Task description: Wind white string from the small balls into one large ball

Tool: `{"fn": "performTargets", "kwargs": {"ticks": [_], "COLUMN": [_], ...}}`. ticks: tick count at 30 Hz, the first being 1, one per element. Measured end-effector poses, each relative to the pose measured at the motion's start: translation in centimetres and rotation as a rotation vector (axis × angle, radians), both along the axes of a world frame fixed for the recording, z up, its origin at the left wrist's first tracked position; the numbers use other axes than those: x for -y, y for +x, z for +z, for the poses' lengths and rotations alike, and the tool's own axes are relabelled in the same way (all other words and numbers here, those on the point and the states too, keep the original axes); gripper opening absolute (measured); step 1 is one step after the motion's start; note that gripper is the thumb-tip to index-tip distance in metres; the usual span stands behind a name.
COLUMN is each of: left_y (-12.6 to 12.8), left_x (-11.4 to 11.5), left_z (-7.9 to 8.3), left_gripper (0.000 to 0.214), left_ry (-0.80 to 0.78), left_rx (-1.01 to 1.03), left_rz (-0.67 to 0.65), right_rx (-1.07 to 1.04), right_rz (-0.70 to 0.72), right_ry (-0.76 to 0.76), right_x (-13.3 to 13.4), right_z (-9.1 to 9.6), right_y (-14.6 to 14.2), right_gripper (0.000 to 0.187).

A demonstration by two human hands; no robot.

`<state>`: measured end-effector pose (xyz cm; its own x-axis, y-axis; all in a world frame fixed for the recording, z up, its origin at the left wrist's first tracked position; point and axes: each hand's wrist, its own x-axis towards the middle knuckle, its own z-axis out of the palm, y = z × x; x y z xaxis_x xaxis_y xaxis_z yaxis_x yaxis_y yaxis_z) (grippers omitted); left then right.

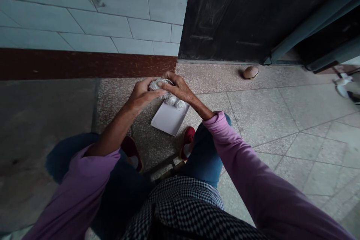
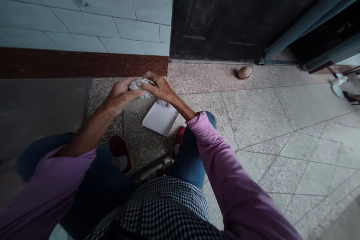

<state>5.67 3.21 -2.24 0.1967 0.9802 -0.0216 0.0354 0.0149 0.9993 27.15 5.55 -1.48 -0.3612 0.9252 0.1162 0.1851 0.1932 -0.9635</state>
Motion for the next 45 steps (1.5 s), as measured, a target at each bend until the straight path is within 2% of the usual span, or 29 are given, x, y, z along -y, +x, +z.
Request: {"fn": "performTargets", "kwargs": {"ticks": [4, 7, 12, 16, 21, 27, 31, 34, 37, 40, 45], "left_y": [0.6, 0.8, 0.1, -0.2, 0.2, -0.1, -0.9, -1.2, -1.0, -0.6, -0.1], "left_x": [-0.3, -0.5, -0.5, -0.1, 0.2, -0.7, -1.8, -2.6, -3.4, -3.6, -2.6], "left_z": [-0.8, -1.1, -0.4, 0.3, 0.5, 0.1, -0.2, -0.6, -1.1, -1.4, -1.7], "left_gripper": [0.048, 0.05, 0.065, 0.067, 0.064, 0.068, 0.072, 0.068, 0.055, 0.048, 0.047], "left_ry": [-0.001, -0.02, -0.049, -0.104, -0.16, -0.127, -0.102, -0.052, 0.008, 0.034, 0.031], "left_rx": [-0.007, 0.016, 0.058, 0.13, 0.231, 0.36, 0.426, 0.346, 0.205, 0.056, -0.03], "left_rz": [0.043, 0.026, -0.05, -0.079, -0.11, -0.035, 0.144, 0.348, 0.48, 0.452, 0.263], "right_rx": [0.037, 0.065, -0.023, -0.122, -0.084, 0.039, 0.171, 0.228, 0.223, 0.179, 0.103], "right_rz": [-0.041, -0.06, -0.003, -0.082, -0.133, -0.134, 0.049, 0.175, 0.212, 0.167, -0.026], "right_ry": [-0.005, -0.033, -0.07, -0.118, -0.093, 0.005, 0.059, 0.085, 0.101, 0.101, 0.173], "right_x": [-0.5, -1.0, -1.7, -2.4, -2.7, -2.2, -0.8, 0.1, 0.4, 0.3, -0.6], "right_z": [-1.0, -1.3, -0.8, -0.5, -1.4, -2.9, -3.7, -3.6, -2.8, -1.5, 0.5], "right_y": [-0.5, -0.4, 0.4, 0.3, -0.5, -1.2, -2.2, -2.5, -2.2, -1.3, 1.1], "right_gripper": [0.069, 0.071, 0.066, 0.061, 0.062, 0.064, 0.053, 0.05, 0.051, 0.055, 0.066]}}
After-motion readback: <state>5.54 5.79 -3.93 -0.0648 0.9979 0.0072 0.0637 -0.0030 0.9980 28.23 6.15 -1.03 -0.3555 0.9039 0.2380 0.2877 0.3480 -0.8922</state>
